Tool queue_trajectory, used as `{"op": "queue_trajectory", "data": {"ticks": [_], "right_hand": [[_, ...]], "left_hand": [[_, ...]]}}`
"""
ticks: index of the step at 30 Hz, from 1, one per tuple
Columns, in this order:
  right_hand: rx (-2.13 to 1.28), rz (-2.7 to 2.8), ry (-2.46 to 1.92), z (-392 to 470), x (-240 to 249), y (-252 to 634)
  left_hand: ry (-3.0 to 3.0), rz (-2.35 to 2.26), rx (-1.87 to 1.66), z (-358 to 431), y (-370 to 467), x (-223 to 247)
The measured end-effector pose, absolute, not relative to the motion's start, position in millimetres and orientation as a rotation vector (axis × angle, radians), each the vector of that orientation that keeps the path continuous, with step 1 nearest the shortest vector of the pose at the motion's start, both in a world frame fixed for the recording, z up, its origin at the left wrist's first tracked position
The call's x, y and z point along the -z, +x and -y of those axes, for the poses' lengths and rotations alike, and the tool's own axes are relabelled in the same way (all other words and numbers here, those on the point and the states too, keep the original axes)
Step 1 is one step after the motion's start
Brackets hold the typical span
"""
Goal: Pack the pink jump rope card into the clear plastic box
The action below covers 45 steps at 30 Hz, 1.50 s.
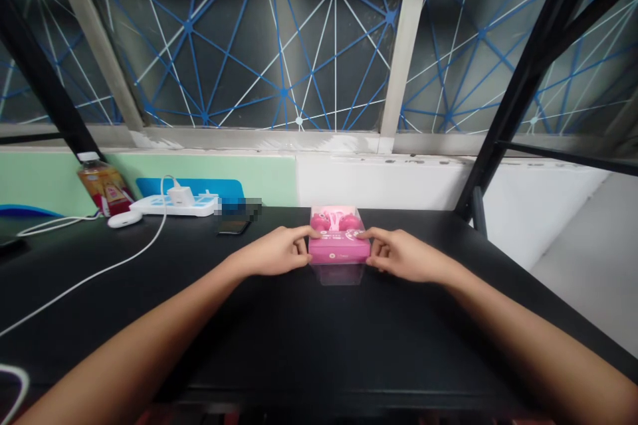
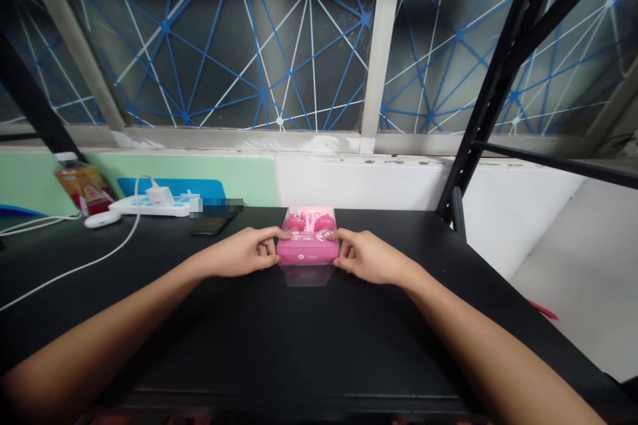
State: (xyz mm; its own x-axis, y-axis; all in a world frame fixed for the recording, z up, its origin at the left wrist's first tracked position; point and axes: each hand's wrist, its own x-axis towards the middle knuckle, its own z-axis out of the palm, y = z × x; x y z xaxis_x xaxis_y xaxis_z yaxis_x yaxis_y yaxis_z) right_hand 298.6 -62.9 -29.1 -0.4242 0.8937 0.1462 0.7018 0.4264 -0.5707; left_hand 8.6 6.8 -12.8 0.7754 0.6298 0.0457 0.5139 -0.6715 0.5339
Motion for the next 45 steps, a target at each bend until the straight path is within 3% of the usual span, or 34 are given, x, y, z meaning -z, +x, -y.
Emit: {"op": "queue_trajectory", "data": {"ticks": [5, 15, 29, 40, 45], "right_hand": [[0.079, 2.28, -1.356, 57, 39, 293], [0.28, 2.506, -1.148, 64, 36, 278], [0.21, 2.634, -1.111, 71, 30, 281], [-0.034, 2.283, -1.066, 62, 35, 287], [0.019, 2.261, -1.187, 60, 38, 290]], "left_hand": [[2.758, -0.94, -0.571, -7, 14, 22], [2.83, -0.82, -0.62, -3, 15, 23], [2.848, -0.819, -0.635, -4, 15, 25], [2.83, -0.822, -0.676, 2, 22, 24], [2.836, -0.898, -0.748, -1, 20, 23]]}}
